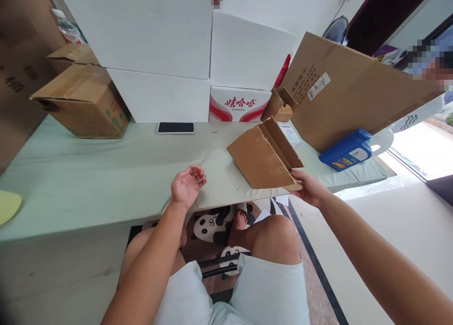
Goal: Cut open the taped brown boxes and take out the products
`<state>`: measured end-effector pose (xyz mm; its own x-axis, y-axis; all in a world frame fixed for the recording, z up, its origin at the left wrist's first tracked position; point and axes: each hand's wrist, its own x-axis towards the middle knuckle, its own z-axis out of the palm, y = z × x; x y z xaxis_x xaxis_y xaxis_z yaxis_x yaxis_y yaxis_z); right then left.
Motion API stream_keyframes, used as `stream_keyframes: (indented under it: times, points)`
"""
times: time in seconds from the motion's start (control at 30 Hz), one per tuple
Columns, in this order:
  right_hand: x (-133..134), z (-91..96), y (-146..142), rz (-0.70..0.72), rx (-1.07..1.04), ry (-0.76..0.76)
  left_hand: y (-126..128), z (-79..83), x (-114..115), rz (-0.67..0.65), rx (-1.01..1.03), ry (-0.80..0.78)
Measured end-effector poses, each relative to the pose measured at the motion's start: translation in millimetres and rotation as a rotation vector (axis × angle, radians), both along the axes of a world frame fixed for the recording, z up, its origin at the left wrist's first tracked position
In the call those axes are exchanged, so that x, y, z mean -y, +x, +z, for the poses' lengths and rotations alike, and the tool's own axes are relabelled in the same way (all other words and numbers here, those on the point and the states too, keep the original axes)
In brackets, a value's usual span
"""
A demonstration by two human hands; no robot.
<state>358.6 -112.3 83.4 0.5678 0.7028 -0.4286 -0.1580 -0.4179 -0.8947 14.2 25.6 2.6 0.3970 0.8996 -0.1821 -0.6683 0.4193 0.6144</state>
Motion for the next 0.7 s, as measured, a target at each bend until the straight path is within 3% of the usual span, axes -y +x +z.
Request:
stream_keyframes:
  times: [0.13,0.27,0.37,0.43,0.53,0.7]
  points:
    - [27,0.8,0,-0.131,-0.043,0.034,8,-0.5,1,-0.048,-0.022,0.016]
    - [67,14.5,15,-0.349,0.056,0.190,12,-0.2,5,-0.061,-0.028,-0.002]
    - [100,20.8,30,-0.502,0.155,0.210,12,0.7,7,-0.068,-0.026,-0.006]
    - [115,19.1,39,-0.531,0.230,0.203,12,1.0,7,-0.070,-0.023,0.006]
    - [119,8.7,52,-0.514,0.371,0.170,13,0.8,6,-0.069,-0.025,0.021]
    - [95,-9.9,69,-0.456,0.573,0.171,15,0.9,6,-0.074,-0.038,0.020]
